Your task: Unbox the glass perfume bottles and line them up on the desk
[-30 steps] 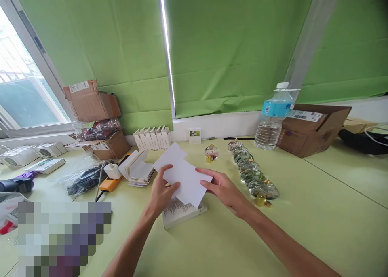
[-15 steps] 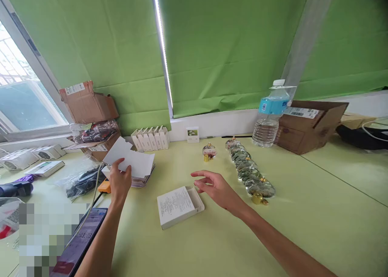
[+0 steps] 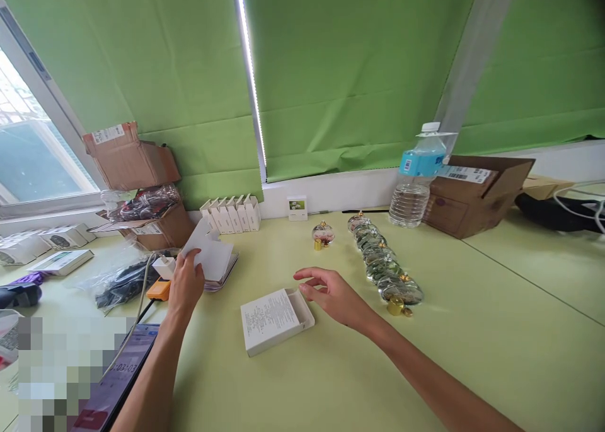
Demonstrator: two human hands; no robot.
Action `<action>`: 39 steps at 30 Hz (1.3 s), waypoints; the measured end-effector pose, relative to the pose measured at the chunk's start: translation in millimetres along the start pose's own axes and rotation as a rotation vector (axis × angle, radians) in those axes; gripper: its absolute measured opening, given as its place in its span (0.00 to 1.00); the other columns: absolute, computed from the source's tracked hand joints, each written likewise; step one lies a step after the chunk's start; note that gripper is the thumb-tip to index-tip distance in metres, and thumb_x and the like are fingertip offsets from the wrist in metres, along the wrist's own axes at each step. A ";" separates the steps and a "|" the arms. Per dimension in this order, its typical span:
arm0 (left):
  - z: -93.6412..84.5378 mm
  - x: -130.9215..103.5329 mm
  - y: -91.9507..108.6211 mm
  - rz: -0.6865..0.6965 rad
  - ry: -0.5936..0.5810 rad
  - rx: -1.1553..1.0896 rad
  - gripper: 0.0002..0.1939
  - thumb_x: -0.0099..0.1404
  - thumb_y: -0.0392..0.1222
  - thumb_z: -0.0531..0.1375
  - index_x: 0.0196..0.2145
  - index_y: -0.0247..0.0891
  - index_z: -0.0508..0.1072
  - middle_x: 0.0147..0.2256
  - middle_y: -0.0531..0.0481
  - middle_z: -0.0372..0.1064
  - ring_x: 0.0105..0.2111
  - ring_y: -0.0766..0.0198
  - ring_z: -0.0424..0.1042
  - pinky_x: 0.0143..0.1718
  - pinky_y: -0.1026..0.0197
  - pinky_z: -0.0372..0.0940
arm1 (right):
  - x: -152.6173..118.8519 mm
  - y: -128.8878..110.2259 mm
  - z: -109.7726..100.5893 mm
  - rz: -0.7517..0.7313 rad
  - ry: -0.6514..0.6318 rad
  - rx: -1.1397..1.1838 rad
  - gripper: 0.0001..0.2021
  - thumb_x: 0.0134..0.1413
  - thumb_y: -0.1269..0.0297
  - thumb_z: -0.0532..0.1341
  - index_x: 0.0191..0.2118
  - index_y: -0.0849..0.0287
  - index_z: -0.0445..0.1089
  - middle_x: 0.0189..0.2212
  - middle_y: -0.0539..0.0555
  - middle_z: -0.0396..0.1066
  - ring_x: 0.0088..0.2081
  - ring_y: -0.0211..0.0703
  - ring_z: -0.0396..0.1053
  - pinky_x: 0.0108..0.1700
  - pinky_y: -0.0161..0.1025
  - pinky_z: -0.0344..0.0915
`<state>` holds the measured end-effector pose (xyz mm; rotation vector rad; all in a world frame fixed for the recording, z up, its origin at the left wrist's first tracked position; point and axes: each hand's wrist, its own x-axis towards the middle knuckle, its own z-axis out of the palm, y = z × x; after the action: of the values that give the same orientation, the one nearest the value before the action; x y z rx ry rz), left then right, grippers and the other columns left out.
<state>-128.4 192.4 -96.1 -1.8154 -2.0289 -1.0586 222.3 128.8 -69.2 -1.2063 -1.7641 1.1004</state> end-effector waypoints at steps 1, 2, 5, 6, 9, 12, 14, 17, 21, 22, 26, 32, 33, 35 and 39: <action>1.3 -0.9 -1.5 0.020 -0.009 0.014 0.21 0.65 0.35 0.51 0.55 0.40 0.64 0.58 0.40 0.57 0.55 0.47 0.65 0.53 0.46 0.64 | -0.3 -0.1 -0.1 0.001 -0.004 -0.002 0.16 0.59 0.58 0.58 0.49 0.59 0.71 0.47 0.57 0.72 0.43 0.48 0.73 0.44 0.42 0.69; 2.3 -1.6 -3.1 0.038 -0.018 0.027 0.21 0.65 0.35 0.50 0.56 0.41 0.64 0.60 0.40 0.55 0.56 0.46 0.64 0.53 0.46 0.64 | -0.6 -0.4 -0.3 0.000 -0.007 -0.005 0.16 0.59 0.58 0.58 0.49 0.59 0.71 0.47 0.57 0.72 0.43 0.48 0.73 0.44 0.42 0.69; 3.9 -2.3 -7.0 0.085 -0.044 0.060 0.22 0.66 0.34 0.49 0.57 0.40 0.63 0.60 0.40 0.57 0.56 0.46 0.64 0.54 0.45 0.64 | -1.9 -1.1 -0.6 0.002 -0.019 -0.014 0.15 0.59 0.59 0.58 0.49 0.59 0.71 0.47 0.57 0.72 0.43 0.47 0.73 0.44 0.42 0.69; 4.0 -2.1 -7.9 0.098 -0.049 0.069 0.22 0.66 0.33 0.49 0.57 0.40 0.62 0.59 0.40 0.58 0.56 0.46 0.64 0.54 0.45 0.64 | -2.3 -1.2 -0.7 0.003 -0.023 -0.017 0.15 0.59 0.59 0.58 0.49 0.58 0.71 0.47 0.57 0.72 0.43 0.47 0.73 0.44 0.41 0.69; 3.4 -1.3 -9.1 0.131 -0.039 0.080 0.22 0.66 0.34 0.49 0.57 0.40 0.62 0.60 0.41 0.57 0.58 0.47 0.62 0.55 0.46 0.63 | -2.6 -1.2 -0.7 -0.005 -0.026 -0.027 0.14 0.59 0.60 0.58 0.48 0.58 0.72 0.48 0.56 0.71 0.43 0.46 0.72 0.44 0.41 0.69; 2.7 -1.2 -8.4 0.156 -0.021 0.077 0.21 0.67 0.35 0.49 0.57 0.40 0.62 0.60 0.41 0.55 0.58 0.50 0.61 0.56 0.49 0.63 | -1.7 -1.0 -0.5 -0.033 -0.017 -0.031 0.13 0.58 0.60 0.58 0.47 0.58 0.72 0.49 0.56 0.71 0.45 0.46 0.71 0.45 0.41 0.69; 2.7 -1.6 -7.3 0.168 -0.020 0.079 0.21 0.67 0.35 0.49 0.57 0.40 0.62 0.59 0.42 0.57 0.57 0.51 0.63 0.55 0.50 0.64 | -0.9 -0.9 -0.4 -0.046 -0.012 -0.031 0.13 0.59 0.61 0.58 0.47 0.57 0.72 0.50 0.56 0.70 0.46 0.46 0.70 0.46 0.41 0.68; 2.2 -2.6 -5.4 0.173 -0.015 0.094 0.20 0.67 0.33 0.48 0.56 0.40 0.62 0.58 0.42 0.59 0.55 0.51 0.65 0.52 0.51 0.66 | -0.9 -0.9 -0.3 -0.050 -0.010 -0.049 0.13 0.59 0.61 0.58 0.46 0.57 0.73 0.50 0.56 0.71 0.46 0.47 0.70 0.46 0.41 0.68; -2.6 -4.2 1.2 0.165 0.034 0.125 0.20 0.66 0.33 0.48 0.55 0.38 0.63 0.57 0.40 0.59 0.55 0.50 0.65 0.52 0.50 0.65 | -2.4 -0.3 0.3 -0.033 -0.019 -0.091 0.13 0.59 0.60 0.57 0.47 0.57 0.73 0.48 0.55 0.71 0.43 0.46 0.71 0.42 0.41 0.69; -4.8 -4.8 4.1 0.159 0.052 0.135 0.19 0.66 0.34 0.49 0.55 0.37 0.64 0.57 0.39 0.59 0.55 0.49 0.64 0.52 0.49 0.64 | -2.5 0.4 0.7 -0.034 -0.020 -0.102 0.14 0.59 0.59 0.57 0.47 0.57 0.73 0.48 0.55 0.71 0.43 0.46 0.71 0.42 0.41 0.69; -14.6 -8.3 21.1 0.126 0.116 0.165 0.17 0.68 0.42 0.50 0.52 0.36 0.67 0.54 0.37 0.60 0.54 0.47 0.64 0.48 0.49 0.65 | -0.9 4.7 2.6 -0.085 -0.008 -0.138 0.13 0.59 0.60 0.57 0.46 0.57 0.73 0.47 0.55 0.71 0.43 0.44 0.71 0.43 0.39 0.69; -19.6 -16.5 43.8 0.218 -0.015 0.154 0.14 0.70 0.46 0.50 0.48 0.44 0.69 0.46 0.49 0.71 0.44 0.58 0.72 0.38 0.60 0.66 | 1.3 10.4 3.0 -0.116 0.001 -0.174 0.13 0.60 0.61 0.56 0.46 0.57 0.73 0.47 0.55 0.72 0.43 0.44 0.72 0.46 0.40 0.68; -18.4 -17.6 45.1 0.237 -0.050 0.156 0.13 0.69 0.46 0.50 0.48 0.45 0.69 0.46 0.50 0.72 0.43 0.58 0.73 0.38 0.61 0.66 | 1.3 10.7 2.8 -0.120 0.002 -0.174 0.13 0.60 0.61 0.56 0.46 0.57 0.72 0.47 0.55 0.72 0.43 0.44 0.71 0.46 0.40 0.68; -15.1 -19.3 45.3 0.264 -0.106 0.164 0.14 0.68 0.46 0.52 0.48 0.45 0.70 0.46 0.50 0.73 0.42 0.58 0.73 0.39 0.60 0.66 | 1.4 11.0 2.8 -0.129 0.003 -0.176 0.13 0.60 0.61 0.56 0.46 0.57 0.72 0.47 0.55 0.72 0.43 0.44 0.71 0.45 0.40 0.68; -9.7 -19.4 38.9 0.246 -0.138 0.198 0.16 0.67 0.47 0.52 0.49 0.42 0.70 0.47 0.45 0.73 0.45 0.53 0.72 0.45 0.56 0.66 | 1.1 10.3 3.2 -0.140 -0.003 -0.190 0.13 0.60 0.61 0.56 0.45 0.58 0.73 0.47 0.56 0.72 0.43 0.45 0.71 0.45 0.41 0.68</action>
<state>-90.9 170.4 -86.7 -2.0132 -1.8436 -0.6580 222.6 131.2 -79.7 -1.1712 -1.9586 0.8698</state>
